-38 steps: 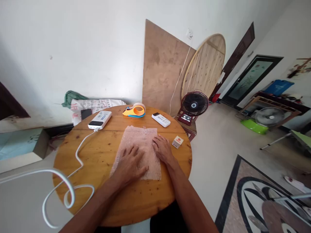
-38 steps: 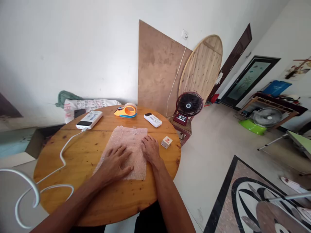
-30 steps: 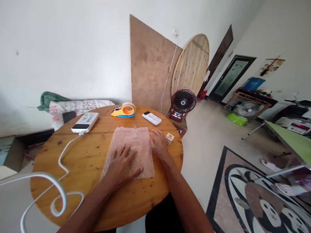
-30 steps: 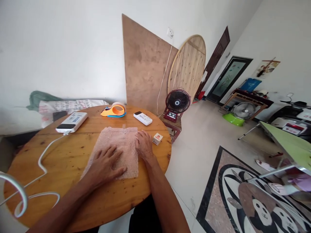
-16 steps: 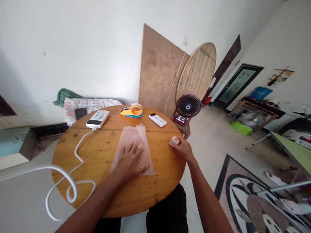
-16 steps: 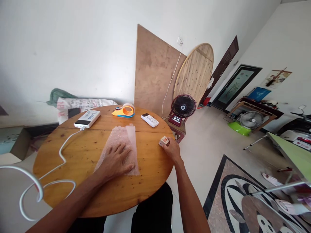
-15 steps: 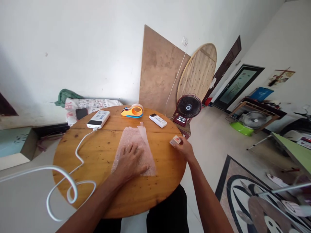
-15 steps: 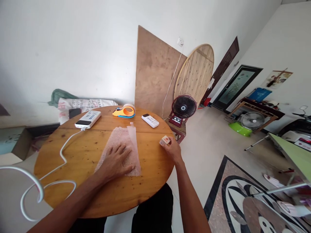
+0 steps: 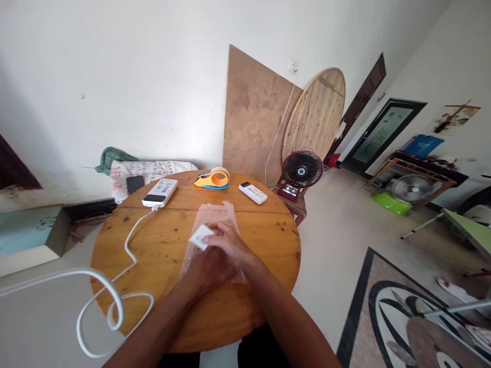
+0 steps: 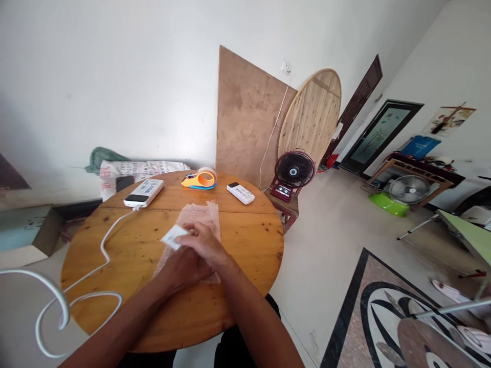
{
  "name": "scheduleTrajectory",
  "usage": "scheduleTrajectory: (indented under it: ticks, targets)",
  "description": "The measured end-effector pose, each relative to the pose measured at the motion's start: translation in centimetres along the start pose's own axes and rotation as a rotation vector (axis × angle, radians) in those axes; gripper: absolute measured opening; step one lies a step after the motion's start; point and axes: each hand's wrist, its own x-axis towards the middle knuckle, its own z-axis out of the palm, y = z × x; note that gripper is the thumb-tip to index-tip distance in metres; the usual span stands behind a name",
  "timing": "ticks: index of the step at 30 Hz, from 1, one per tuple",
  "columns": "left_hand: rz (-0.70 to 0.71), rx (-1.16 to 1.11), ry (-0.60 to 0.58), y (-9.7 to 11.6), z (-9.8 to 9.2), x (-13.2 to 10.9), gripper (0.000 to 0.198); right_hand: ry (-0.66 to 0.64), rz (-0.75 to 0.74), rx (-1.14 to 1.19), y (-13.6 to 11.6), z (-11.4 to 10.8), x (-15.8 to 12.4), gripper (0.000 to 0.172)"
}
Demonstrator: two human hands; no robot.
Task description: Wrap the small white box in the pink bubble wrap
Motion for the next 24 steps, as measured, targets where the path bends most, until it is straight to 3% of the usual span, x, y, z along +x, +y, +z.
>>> scheduleTrajectory:
  ticks: [4, 7, 11, 13, 18, 24]
  targets:
    - [0.081, 0.119, -0.096, -0.5, -1.3, -0.6, 0.066, 0.172, -0.01, 0.006, 2.1, -4.7, 0.8, 0.025]
    - [0.04, 0.055, -0.089, -1.3, -1.7, -0.1, 0.055, 0.204, -0.011, 0.005, 3.0, -6.4, 0.1, 0.029]
    - [-0.241, -0.254, 0.099, -3.0, -1.9, 0.9, 0.055, 0.177, -0.108, -0.083, 3.9, -6.1, -0.5, 0.039]
    - [-0.316, -0.337, 0.136, -3.6, -2.0, 1.1, 0.057, 0.128, -0.15, -0.18, 4.3, -5.9, -0.5, 0.043]
    - [-0.303, -0.317, 0.133, -4.0, -1.9, 1.1, 0.054, 0.037, -0.302, -0.393, 5.2, -6.6, -0.7, 0.063]
    - [-0.303, -0.26, 0.137, -3.9, -1.9, 1.2, 0.051, 0.07, -0.311, -0.451, 5.3, -6.6, -1.0, 0.048]
